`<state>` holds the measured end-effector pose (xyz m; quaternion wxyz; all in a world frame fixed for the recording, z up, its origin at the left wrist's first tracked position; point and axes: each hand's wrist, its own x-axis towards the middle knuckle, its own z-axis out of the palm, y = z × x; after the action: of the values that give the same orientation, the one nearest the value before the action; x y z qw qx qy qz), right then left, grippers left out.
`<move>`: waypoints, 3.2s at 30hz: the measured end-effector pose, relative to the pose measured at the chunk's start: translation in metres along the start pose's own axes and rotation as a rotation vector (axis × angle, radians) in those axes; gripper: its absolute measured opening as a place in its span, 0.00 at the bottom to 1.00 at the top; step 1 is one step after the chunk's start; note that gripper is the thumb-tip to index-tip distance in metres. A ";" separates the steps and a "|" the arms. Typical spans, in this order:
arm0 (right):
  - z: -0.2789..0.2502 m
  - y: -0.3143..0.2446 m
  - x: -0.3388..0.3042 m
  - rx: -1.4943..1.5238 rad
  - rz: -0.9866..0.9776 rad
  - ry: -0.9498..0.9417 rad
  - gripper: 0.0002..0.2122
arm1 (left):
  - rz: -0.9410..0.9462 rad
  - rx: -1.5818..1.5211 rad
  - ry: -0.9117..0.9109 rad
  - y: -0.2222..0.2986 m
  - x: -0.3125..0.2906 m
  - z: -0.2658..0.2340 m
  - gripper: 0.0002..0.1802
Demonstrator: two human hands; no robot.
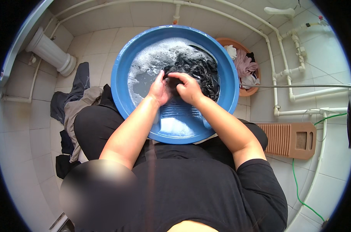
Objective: The person hand washes a pink cloth and a black jacket in a blue basin filled with soapy water. They scrub the items against a washboard integrated into the basin, rinse them, and wring out the excess water.
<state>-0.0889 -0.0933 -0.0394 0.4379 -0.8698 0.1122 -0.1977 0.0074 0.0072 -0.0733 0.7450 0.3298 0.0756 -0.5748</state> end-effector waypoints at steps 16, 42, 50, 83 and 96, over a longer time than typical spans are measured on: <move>0.018 0.012 0.002 -0.411 0.124 0.248 0.09 | -0.099 -0.155 0.006 -0.022 -0.003 0.003 0.16; 0.008 0.071 0.022 -0.599 0.186 0.061 0.18 | 0.376 0.204 0.386 0.020 0.002 -0.017 0.29; 0.020 -0.069 -0.007 0.047 -0.402 -0.080 0.13 | -0.040 -0.044 -0.118 0.028 -0.016 0.005 0.21; -0.033 0.095 0.007 -0.348 0.677 -0.422 0.38 | 0.420 2.321 0.247 0.003 -0.015 0.014 0.42; -0.089 -0.018 -0.002 -0.111 -0.040 -0.354 0.20 | 0.513 1.898 -0.047 0.017 -0.025 0.020 0.33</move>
<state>-0.1296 -0.1457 0.0226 0.3981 -0.9159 0.0266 -0.0436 0.0089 0.0178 -0.0391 0.2741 0.7864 -0.5063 -0.2239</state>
